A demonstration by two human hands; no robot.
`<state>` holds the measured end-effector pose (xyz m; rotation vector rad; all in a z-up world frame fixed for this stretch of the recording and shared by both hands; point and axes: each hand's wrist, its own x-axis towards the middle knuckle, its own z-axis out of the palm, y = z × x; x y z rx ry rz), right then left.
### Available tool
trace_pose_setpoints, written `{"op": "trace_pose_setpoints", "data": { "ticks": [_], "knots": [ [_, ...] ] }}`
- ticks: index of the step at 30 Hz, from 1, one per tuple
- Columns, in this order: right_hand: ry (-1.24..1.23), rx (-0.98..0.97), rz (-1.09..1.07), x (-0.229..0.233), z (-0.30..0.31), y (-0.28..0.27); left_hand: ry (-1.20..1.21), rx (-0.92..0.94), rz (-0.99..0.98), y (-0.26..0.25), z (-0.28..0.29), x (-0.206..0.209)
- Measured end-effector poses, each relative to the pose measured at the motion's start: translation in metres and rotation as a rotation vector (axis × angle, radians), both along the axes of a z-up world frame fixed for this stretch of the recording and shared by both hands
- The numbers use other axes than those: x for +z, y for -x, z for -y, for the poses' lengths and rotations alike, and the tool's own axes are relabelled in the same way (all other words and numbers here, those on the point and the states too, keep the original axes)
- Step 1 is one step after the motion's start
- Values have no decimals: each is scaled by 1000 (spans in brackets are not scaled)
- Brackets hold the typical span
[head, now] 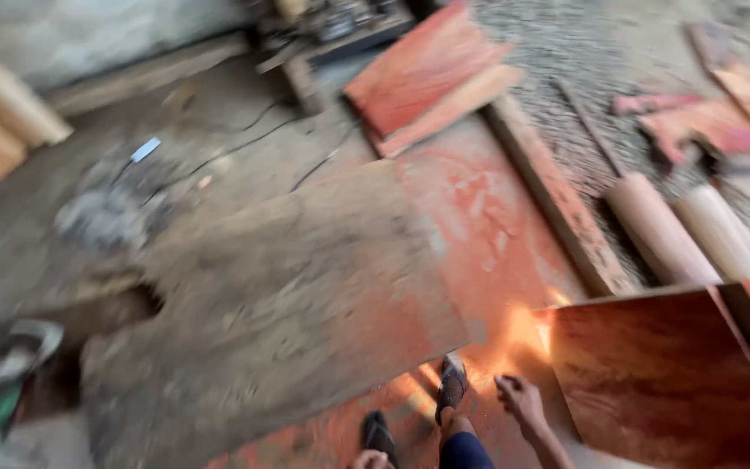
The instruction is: Measuring and cutting a wooden slab with a circular saw for furniture construction.
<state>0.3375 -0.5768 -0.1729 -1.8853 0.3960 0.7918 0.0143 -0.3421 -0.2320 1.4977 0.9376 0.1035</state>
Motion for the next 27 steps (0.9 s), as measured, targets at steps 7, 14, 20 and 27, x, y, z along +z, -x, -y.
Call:
{"op": "trace_pose_setpoints", "data": {
  "ticks": [7,14,20,27],
  "knots": [
    [-7,328,202,-17,-98,-164,139,410,-199,-30,-98,64],
    [-219,390,-46,-80,-162,-179,655,1029,66,-74,-125,74],
    [78,463,175,-103,-144,-160,696,1052,192,-64,-116,45],
    [274,502,398,-101,-84,-104,911,1070,396,2,-130,61]
  ]
}}
